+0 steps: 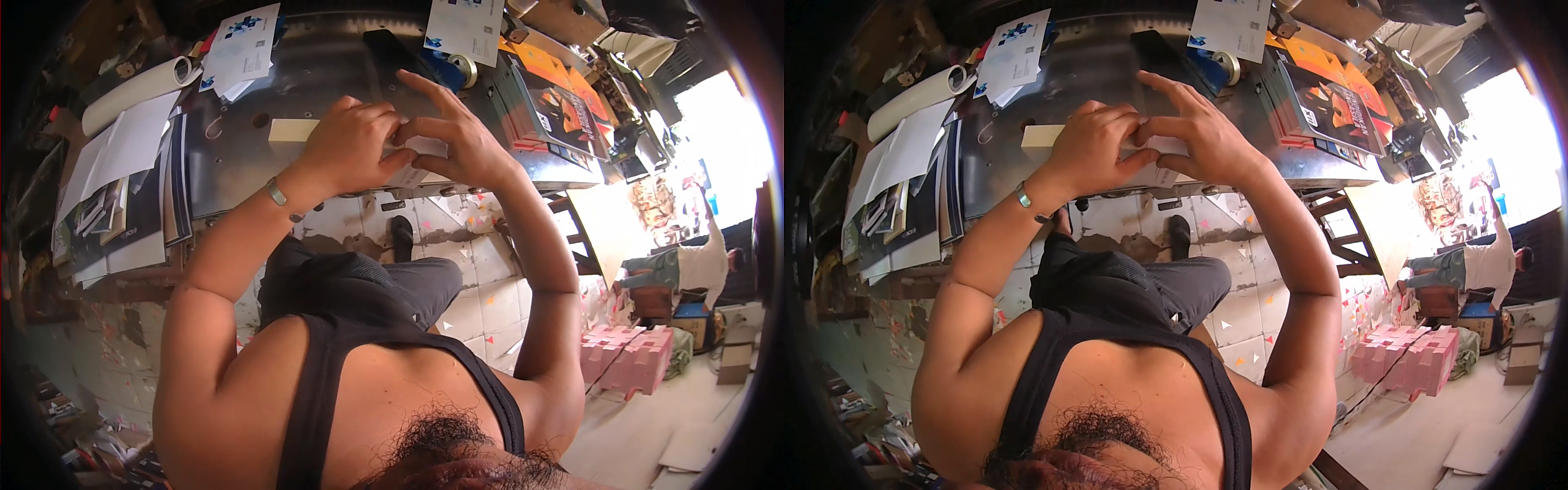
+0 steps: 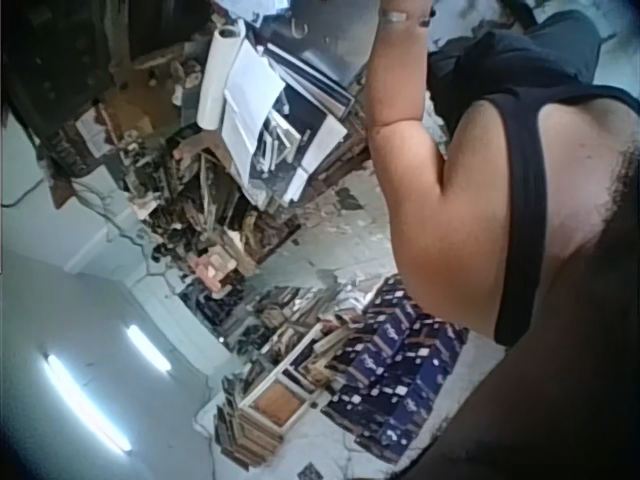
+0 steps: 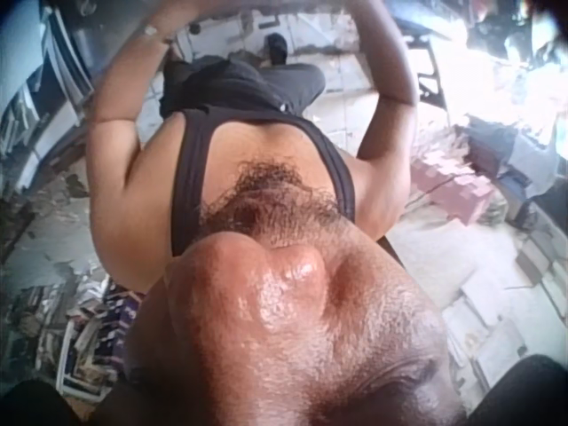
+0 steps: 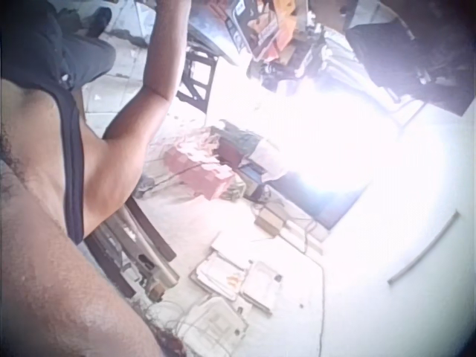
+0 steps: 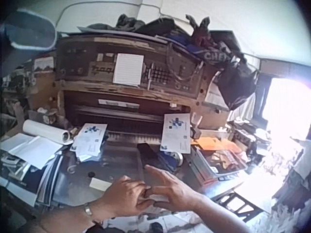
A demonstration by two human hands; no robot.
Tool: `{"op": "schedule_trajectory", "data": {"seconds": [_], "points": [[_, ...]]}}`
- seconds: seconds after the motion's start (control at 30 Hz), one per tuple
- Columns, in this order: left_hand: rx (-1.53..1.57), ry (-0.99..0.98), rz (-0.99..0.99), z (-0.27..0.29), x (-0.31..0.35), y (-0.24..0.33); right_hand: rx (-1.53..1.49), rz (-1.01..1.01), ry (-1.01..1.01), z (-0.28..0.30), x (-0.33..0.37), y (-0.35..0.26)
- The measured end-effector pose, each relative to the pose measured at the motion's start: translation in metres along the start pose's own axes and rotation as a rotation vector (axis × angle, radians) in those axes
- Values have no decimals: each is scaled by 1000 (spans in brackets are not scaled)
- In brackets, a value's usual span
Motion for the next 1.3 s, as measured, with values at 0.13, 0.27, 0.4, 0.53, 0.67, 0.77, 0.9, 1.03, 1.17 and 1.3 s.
{"op": "schedule_trajectory", "data": {"seconds": [0.13, 0.27, 0.4, 0.53, 0.67, 0.77, 0.9, 1.03, 1.17, 1.3], "points": [[-14, 47, -38, 0, 1, 0, -2, 19, -3, 0, -1, 0], [-20, 74, -38, 1, 2, 0, -5, 25, -24, 1, -4, 1], [-22, 27, -14, 0, 1, -2, 9, 38, -98, 2, -12, -2], [17, 26, -2, 4, 0, 1, 46, 88, -143, 4, -19, -6], [22, 9, 11, 3, -1, 1, 50, 126, -176, 3, -21, -3], [40, -27, 18, 3, -1, 2, 32, 146, -169, 2, -20, -1], [19, 0, -2, 2, -1, 1, 7, 144, -150, 1, -18, 2], [34, 5, -17, 2, 0, 1, -25, 120, -150, -1, -16, 7], [21, -26, 2, 0, -2, -1, -73, 80, -129, -4, -12, 8], [19, -21, 10, 1, -1, -2, -92, 59, -95, -6, -10, 10]]}}
Point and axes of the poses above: each hand's wrist, its own x-axis away from the middle knuckle, its own z-axis out of the back of the hand, y = z × x, the point moved 5 cm from there along -x, towards the middle knuckle, and after that the axes turned 1 degree about -y, right-handed, at the moved point
